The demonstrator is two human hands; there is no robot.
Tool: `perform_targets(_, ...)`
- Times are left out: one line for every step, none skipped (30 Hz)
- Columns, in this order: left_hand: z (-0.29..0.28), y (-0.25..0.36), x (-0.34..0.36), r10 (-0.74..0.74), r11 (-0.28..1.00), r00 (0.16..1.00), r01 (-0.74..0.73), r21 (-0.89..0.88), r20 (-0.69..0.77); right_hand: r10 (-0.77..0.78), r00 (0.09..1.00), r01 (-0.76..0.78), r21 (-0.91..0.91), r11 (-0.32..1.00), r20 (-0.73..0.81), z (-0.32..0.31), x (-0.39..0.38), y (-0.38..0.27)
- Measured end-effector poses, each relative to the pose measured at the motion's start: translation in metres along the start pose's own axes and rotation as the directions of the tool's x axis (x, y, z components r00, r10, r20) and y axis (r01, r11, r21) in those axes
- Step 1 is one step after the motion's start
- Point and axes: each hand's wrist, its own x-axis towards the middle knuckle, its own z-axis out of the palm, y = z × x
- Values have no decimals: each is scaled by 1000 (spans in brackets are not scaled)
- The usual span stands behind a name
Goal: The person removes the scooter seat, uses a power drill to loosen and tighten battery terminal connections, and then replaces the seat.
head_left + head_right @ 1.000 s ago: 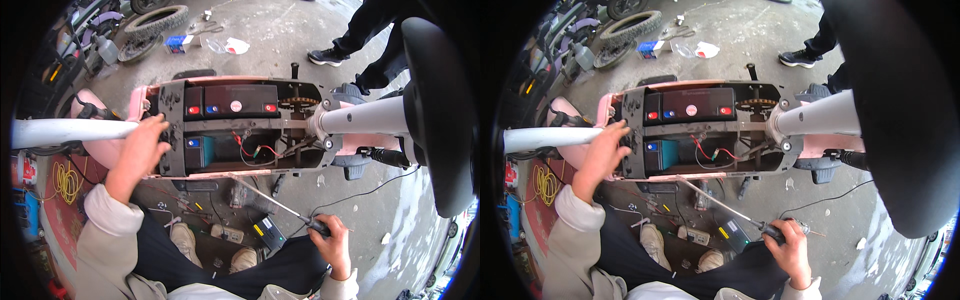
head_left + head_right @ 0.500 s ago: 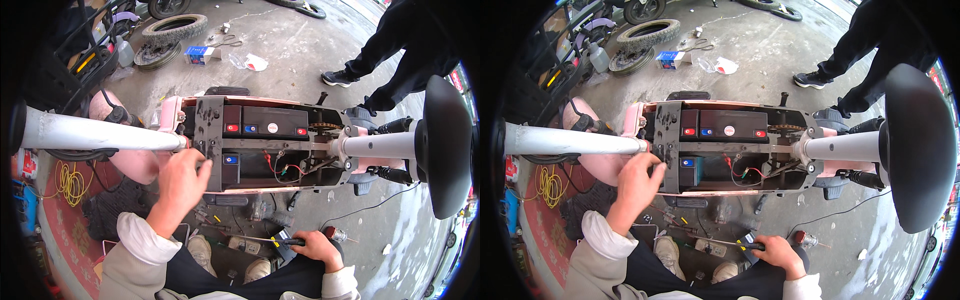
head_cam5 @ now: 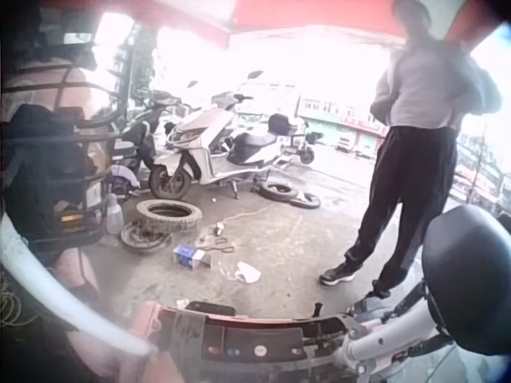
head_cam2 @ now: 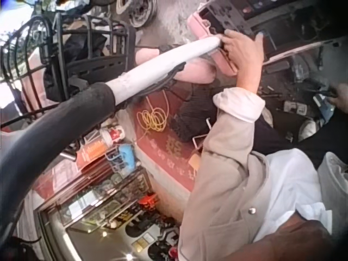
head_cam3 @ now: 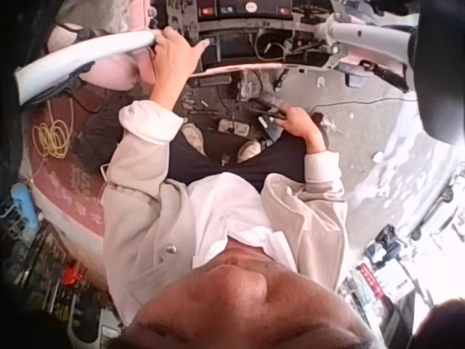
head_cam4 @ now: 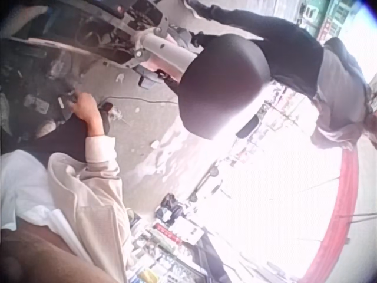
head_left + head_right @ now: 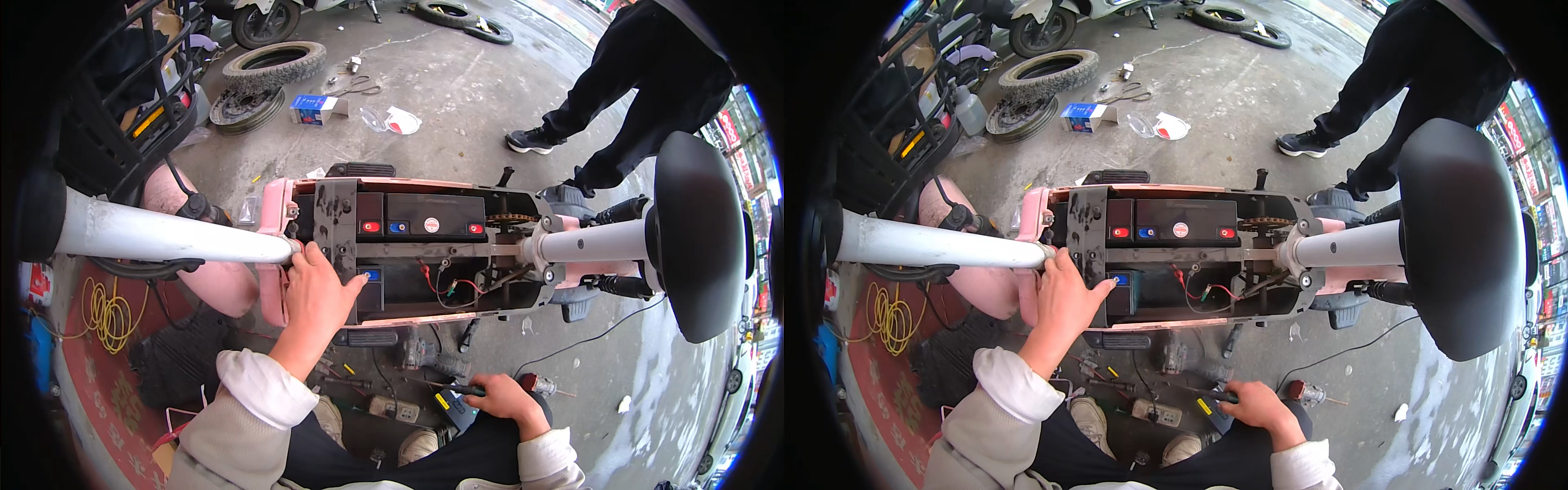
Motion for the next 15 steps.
perform_targets(-3, 8, 0, -36, 999, 999, 35, 23, 12, -2, 1000, 3, -20, 1000, 26, 2, 1, -1)
perform_targets(-4, 14, 0, -72, 996, 997, 71, 46, 23, -11, 999, 12, -28, 1000, 48, 4, 2, -3)
perform_targets(1, 19, 0, -71, 993, 997, 73, 93, -31, -15, 997, 18, -39, 999, 72, 4, 1, -4)
perform_targets(1, 19, 0, -93, 993, 996, 93, 78, 0, -19, 995, 24, -49, 999, 95, 3, 1, -4)
perform_targets(-1, 17, 2, -115, 992, 993, 112, 64, 31, -24, 994, 30, -56, 998, 105, 3, 2, -3)
perform_targets(-5, 17, 6, -127, 991, 990, 124, 46, 56, -28, 994, 35, -62, 997, 105, 0, 4, -2)
perform_targets(-8, 16, 8, -136, 990, 990, 133, 56, 46, -32, 994, 39, -68, 997, 105, -1, 5, -1)
perform_targets(-13, 16, 13, -142, 988, 984, 134, 75, 107, -54, 997, 57, -52, 997, 63, 1, 7, 1)
perform_targets(-12, 18, 17, -159, 986, 981, 152, 72, 109, -74, 997, 75, -40, 996, 22, 2, 10, 3)
perform_targets(-10, 21, 21, -177, 983, 978, 170, 68, 111, -93, 996, 92, -29, 995, -19, 3, 11, 4)
perform_targets(-7, 24, 25, -186, 981, 976, 178, 83, 110, -103, 994, 102, -27, 994, -24, 4, 10, 7)
perform_targets(-4, 29, 28, -196, 978, 975, 186, 98, 109, -102, 994, 101, -37, 994, -28, 3, 8, 10)
perform_targets(-4, 29, 31, -217, 971, 971, 204, 124, 102, -115, 993, 114, -44, 993, -22, 4, 9, 8)
perform_targets(-5, 30, 33, -240, 964, 967, 227, 142, 86, -127, 992, 126, -51, 991, -17, 3, 9, 6)
perform_targets(-3, 34, 35, -257, 957, 963, 243, 160, 75, -135, 991, 134, -47, 990, -17, 2, 7, 6)
